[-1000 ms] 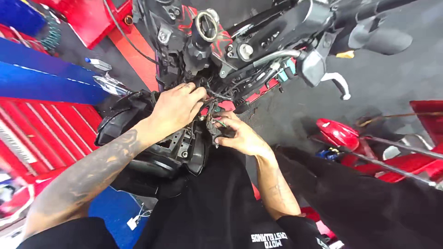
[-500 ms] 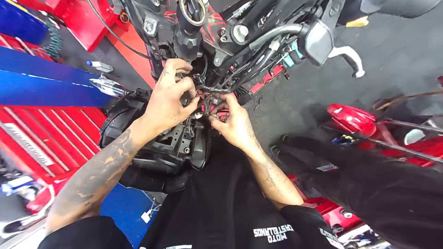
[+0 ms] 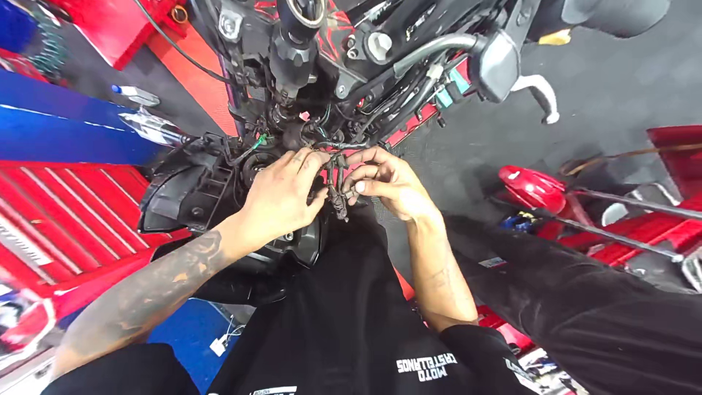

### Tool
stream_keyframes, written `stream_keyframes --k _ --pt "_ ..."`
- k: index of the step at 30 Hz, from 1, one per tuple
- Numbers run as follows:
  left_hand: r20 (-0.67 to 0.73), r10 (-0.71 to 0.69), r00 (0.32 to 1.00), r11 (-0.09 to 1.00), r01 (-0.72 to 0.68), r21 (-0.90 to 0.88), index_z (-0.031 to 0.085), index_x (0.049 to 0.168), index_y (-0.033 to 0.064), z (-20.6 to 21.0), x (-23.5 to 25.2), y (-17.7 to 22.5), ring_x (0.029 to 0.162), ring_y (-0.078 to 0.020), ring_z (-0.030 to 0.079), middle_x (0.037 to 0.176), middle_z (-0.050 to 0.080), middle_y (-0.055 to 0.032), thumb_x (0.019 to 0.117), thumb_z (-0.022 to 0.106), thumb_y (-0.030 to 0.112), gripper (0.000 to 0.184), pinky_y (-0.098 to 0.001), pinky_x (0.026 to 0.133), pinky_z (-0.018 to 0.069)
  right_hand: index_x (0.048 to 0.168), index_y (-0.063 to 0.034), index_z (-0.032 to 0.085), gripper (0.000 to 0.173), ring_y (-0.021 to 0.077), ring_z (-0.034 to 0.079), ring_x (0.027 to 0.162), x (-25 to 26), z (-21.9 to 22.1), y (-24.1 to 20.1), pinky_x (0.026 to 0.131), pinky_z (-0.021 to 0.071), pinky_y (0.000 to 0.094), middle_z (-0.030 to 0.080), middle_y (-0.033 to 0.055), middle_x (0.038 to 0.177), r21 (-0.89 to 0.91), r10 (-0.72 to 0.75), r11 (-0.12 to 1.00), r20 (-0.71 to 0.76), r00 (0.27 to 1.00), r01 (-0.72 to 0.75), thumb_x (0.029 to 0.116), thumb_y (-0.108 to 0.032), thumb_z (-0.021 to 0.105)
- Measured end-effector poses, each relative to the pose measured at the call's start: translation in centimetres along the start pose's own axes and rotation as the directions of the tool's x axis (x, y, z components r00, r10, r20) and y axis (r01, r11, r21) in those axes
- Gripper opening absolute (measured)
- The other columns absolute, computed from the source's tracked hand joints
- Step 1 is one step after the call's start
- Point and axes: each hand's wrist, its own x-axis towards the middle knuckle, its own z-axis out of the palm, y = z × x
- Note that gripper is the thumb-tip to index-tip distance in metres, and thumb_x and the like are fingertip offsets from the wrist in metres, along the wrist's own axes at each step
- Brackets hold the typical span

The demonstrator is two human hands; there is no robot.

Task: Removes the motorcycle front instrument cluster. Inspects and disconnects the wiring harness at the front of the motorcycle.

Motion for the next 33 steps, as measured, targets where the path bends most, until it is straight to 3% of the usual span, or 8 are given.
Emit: stream_keyframes --k 3,10,13,17,22,27,30,33 --pt "-0.041 0.010 0.999 0.996 -0.006 0.092 0.059 0.134 0.0066 0.7 0.1 0.3 0.106 -0.0366 0.069 0.121 0.068 -0.0184 0.0988 0.065 0.031 0.043 -0.0496 0.082 0.0585 0.132 -0.0005 0.054 0.040 0.0239 0.074 0.083 0.0 -0.1 0.0 0.074 0.0645 0.0387 0.073 0.0153 0.101 0.035 -0.011 0.999 -0.011 1.000 0.012 0.0925 0.000 0.063" --pt "0.014 -0.110 0.994 0.987 0.111 -0.114 0.056 0.133 0.0068 0.1 0.7 -0.4 0.082 -0.0261 0.073 0.114 0.074 -0.0098 0.0958 0.071 0.021 0.043 -0.0489 0.074 0.0601 0.121 0.0021 0.065 0.027 0.0226 0.073 0.083 0.4 -1.3 -0.3 0.073 0.0640 0.0380 0.073 0.0140 0.101 0.018 -0.061 0.998 0.041 0.997 0.061 0.0946 -0.001 0.061" --pt "-0.066 -0.097 0.993 0.990 0.089 -0.105 0.058 0.126 0.0046 -0.2 0.9 -1.2 0.083 -0.0260 0.072 0.106 0.074 -0.0099 0.0927 0.070 0.015 0.037 -0.0480 0.073 0.0591 0.111 0.0022 0.072 0.025 0.0171 0.072 0.085 0.5 -1.4 -1.0 0.073 0.0624 0.0328 0.075 0.0117 0.108 -0.232 -0.114 0.964 0.068 0.991 0.127 0.0953 0.003 0.052" --pt "-0.001 -0.223 0.975 0.922 0.211 -0.324 0.062 0.126 0.0108 -2.3 0.8 -1.1 0.088 -0.0128 0.065 0.105 0.068 -0.0035 0.0876 0.070 0.012 0.040 -0.0314 0.077 0.0559 0.109 -0.0084 0.077 0.033 0.0106 0.070 0.098 1.7 0.0 -1.4 0.090 0.0588 0.0329 0.074 0.0033 0.110 -0.760 -0.176 0.631 0.053 0.983 0.154 0.0947 0.005 0.051" --pt "0.090 -0.270 0.959 0.727 0.264 -0.634 0.066 0.118 0.0072 -4.4 1.0 -2.7 0.075 -0.0094 0.068 0.095 0.070 -0.0025 0.0943 0.055 0.005 0.026 -0.0263 0.066 0.0589 0.107 -0.0149 0.076 0.022 0.0253 0.066 0.104 3.5 2.9 -0.9 0.094 0.0486 0.0516 0.075 0.0030 0.102 -0.938 -0.156 0.346 -0.100 0.983 -0.041 0.0991 -0.017 0.055" --pt "0.122 -0.295 0.948 0.709 0.302 -0.638 0.061 0.122 0.0091 -6.2 0.9 -3.6 0.067 -0.0094 0.063 0.095 0.067 -0.0032 0.0932 0.061 0.002 0.030 -0.0228 0.056 0.0552 0.119 -0.0009 0.066 0.053 0.0352 0.067 0.104 4.7 5.7 0.5 0.097 0.0489 0.0574 0.072 0.0164 0.105 -0.924 -0.290 0.307 -0.317 0.903 -0.226 0.0906 -0.045 0.075" --pt "0.135 -0.312 0.941 0.726 0.328 -0.605 0.060 0.124 0.0128 -6.3 1.0 -3.7 0.065 -0.0083 0.063 0.097 0.066 -0.0022 0.0940 0.068 0.005 0.032 -0.0209 0.053 0.0538 0.123 0.0024 0.061 0.055 0.0362 0.066 0.105 5.7 6.6 2.9 0.097 0.0482 0.0551 0.070 0.0184 0.107 -0.911 -0.476 0.351 -0.371 0.798 -0.214 0.0842 -0.029 0.084" --pt "0.131 -0.337 0.932 0.691 0.339 -0.638 0.061 0.121 0.0130 -6.0 0.6 -4.1 0.058 -0.0092 0.061 0.100 0.068 -0.0030 0.0981 0.067 0.009 0.024 -0.0214 0.048 0.0522 0.127 -0.0043 0.057 0.049 0.0209 0.069 0.100 5.1 6.0 2.9 0.093 0.0540 0.0459 0.073 0.0065 0.105 -0.776 -0.362 0.614 -0.442 0.821 -0.147 0.0841 -0.013 0.079"
